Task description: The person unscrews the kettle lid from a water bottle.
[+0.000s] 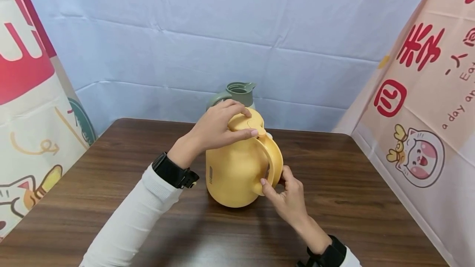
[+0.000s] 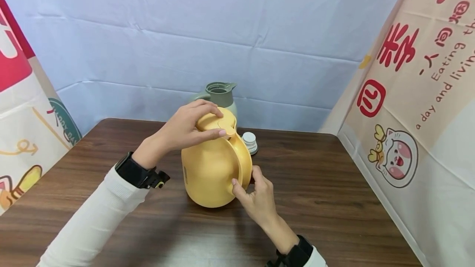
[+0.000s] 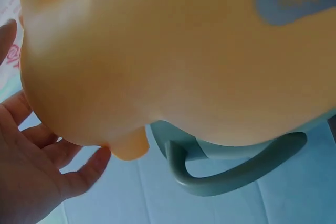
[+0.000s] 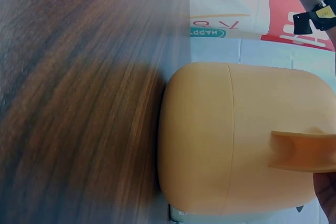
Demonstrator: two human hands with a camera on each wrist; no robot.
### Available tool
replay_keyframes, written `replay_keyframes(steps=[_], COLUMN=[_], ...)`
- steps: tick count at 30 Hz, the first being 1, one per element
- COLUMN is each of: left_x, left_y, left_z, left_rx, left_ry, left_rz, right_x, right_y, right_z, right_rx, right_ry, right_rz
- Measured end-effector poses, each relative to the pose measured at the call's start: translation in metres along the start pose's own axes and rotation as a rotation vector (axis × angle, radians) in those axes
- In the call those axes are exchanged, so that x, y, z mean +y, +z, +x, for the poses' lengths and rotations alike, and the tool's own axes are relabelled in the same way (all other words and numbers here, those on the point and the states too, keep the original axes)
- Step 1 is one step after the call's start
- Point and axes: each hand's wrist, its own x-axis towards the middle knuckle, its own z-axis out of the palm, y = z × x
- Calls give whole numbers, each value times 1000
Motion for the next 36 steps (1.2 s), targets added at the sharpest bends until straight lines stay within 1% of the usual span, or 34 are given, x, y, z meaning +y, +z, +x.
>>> replay_keyframes(steps=[3,5,8,11,16,20,25,30,36], left_x=[3,3,3,2,2,3,5,7,9], left_y=[0,0,1,3,2,3,6,9,12], left_z=[6,8,11,12,15,15,13,11,7], left_rx=[-43,-60,-78,-81,-74,-52,2,52,106], left_ry=[-35,-38,-11,18,27,44,61,59,57], left_rz=[44,46,36,40,79,150,236,259,261], right_x=[1,2,0,-2,-2,0,0,1,2], right_y=[1,2,2,1,0,-1,-3,-3,-4], right_z=[0,-1,0,0,1,2,2,3,3], right_rx=[3,6,7,14,24,22,22,33,29], right_ry=[-2,1,5,6,9,11,-2,-5,31], right_rz=[-2,1,8,18,9,-19,-45,-57,-59])
